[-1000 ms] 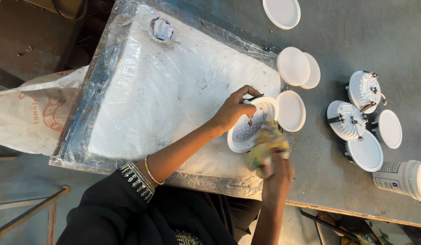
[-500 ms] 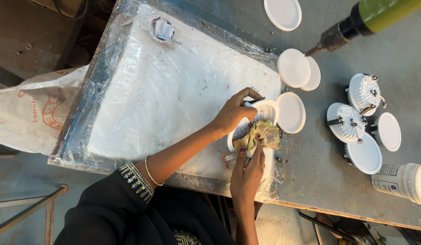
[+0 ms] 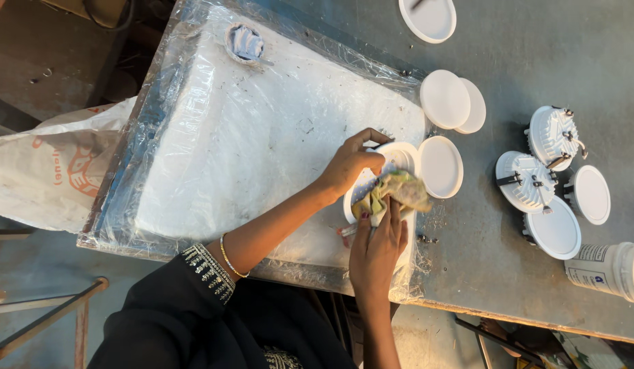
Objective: The person wipes the surface of a circular LED light module with a cloth, then places a cover over it and secures it with screws using a green electric screwdriver. The process is repeated for multiple units on a workbench.
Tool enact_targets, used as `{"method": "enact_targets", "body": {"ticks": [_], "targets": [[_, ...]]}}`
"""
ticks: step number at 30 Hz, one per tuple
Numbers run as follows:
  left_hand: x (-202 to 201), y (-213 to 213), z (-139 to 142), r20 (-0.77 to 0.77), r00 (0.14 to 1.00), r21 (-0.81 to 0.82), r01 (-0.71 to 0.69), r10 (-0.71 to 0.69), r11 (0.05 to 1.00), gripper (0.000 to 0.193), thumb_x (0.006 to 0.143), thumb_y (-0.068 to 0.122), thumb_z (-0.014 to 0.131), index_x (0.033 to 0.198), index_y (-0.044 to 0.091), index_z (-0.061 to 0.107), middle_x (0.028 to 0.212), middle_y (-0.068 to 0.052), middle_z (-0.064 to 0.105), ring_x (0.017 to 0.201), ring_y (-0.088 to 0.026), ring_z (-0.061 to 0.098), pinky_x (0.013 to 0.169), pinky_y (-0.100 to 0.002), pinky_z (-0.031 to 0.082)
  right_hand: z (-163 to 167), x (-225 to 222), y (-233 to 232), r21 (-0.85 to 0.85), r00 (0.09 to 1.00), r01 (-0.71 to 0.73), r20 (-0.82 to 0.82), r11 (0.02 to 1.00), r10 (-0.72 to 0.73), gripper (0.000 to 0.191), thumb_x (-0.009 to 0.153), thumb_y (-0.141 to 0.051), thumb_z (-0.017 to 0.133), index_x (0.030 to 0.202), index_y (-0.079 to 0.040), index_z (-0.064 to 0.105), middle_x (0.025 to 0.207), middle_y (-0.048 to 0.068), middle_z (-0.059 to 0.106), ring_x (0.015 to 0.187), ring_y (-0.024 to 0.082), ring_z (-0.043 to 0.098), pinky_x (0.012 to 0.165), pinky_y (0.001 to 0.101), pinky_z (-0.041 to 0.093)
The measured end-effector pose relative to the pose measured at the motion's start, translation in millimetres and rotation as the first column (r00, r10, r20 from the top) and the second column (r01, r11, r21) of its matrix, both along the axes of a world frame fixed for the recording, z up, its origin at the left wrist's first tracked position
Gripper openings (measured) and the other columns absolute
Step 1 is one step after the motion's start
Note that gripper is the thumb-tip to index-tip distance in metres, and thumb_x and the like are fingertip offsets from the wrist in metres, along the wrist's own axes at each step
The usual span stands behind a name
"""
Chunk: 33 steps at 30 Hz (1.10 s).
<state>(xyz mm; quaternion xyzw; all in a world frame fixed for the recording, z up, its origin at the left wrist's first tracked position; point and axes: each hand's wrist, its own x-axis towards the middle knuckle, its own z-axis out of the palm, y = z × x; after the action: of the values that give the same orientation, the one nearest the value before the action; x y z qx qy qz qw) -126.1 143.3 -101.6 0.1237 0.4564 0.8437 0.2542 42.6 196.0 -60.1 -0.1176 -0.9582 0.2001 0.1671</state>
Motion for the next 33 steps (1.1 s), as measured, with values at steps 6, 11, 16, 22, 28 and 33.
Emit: {"method": "enact_targets", "body": {"ticks": [6,11,16,22,28,33], "targets": [[-4.4,-5.9,4.2,0.069,0.995,0.006,0.065,-0.065,0.998,0.046,0.071,0.012,0.064,0.116,0.001,0.061,0.082,-0.008,0.068,0.081,-0.014,0.064,0.077,-0.028,0.049,5.6,-14.8,33.7,-0.304,0.957,0.227,-0.104,0.925,-0.269,0.035,0.100,-0.019,0.058,0.127,0.002,0.066,0.113,0.018,0.073,0.104,0.027,0.068,0.088,0.0466,0.051],[-4.0,-11.3,14.1,0.054,0.995,-0.013,0.087,-0.086,0.996,0.044,0.074,0.015,0.067,0.116,0.003,0.062,0.087,-0.011,0.071,0.086,-0.015,0.068,0.081,-0.028,0.052,33.3,-6.0,71.9,-0.747,0.846,-0.067,-0.394,0.661,-0.359,0.023,0.106,-0.012,0.065,0.124,0.002,0.068,0.107,0.008,0.072,0.086,0.011,0.069,0.072,0.0270,0.058],[-2.4,-13.2,19.5,0.084,0.990,-0.029,0.115,-0.112,0.993,0.048,0.072,0.017,0.067,0.118,0.005,0.061,0.085,-0.012,0.071,0.081,-0.017,0.071,0.076,-0.032,0.057,54.4,1.7,69.9,-0.599,0.836,-0.062,-0.468,0.798,-0.287,0.027,0.099,-0.007,0.068,0.125,0.001,0.064,0.122,0.010,0.070,0.103,0.015,0.072,0.088,0.0296,0.062],[-1.0,-12.6,16.9,0.048,0.994,-0.074,0.105,-0.102,0.992,0.049,0.072,0.018,0.067,0.119,0.005,0.061,0.085,-0.009,0.068,0.084,-0.015,0.068,0.078,-0.029,0.054,32.3,-24.3,33.0,-0.194,0.977,0.101,-0.167,0.976,-0.134,0.032,0.086,-0.003,0.075,0.118,-0.004,0.070,0.115,0.011,0.072,0.106,0.026,0.068,0.092,0.0416,0.054],[-5.6,-8.1,1.9,-0.014,0.999,-0.078,0.038,-0.040,0.996,0.043,0.074,0.013,0.064,0.116,0.001,0.063,0.085,-0.008,0.067,0.083,-0.013,0.063,0.080,-0.027,0.049,13.3,-32.8,42.8,0.108,0.972,0.039,-0.233,0.993,-0.013,0.029,0.080,-0.001,0.078,0.108,-0.007,0.073,0.110,0.011,0.073,0.111,0.031,0.064,0.105,0.0477,0.042],[-5.4,-5.7,-5.6,-0.009,1.000,-0.027,-0.001,0.000,1.000,0.042,0.075,0.012,0.062,0.115,-0.001,0.064,0.080,-0.009,0.067,0.078,-0.013,0.063,0.077,-0.026,0.049,8.4,-33.5,43.4,0.155,0.979,0.093,-0.193,0.984,-0.063,0.029,0.078,-0.006,0.081,0.107,-0.008,0.077,0.109,0.011,0.072,0.114,0.031,0.060,0.099,0.0474,0.038]]}}
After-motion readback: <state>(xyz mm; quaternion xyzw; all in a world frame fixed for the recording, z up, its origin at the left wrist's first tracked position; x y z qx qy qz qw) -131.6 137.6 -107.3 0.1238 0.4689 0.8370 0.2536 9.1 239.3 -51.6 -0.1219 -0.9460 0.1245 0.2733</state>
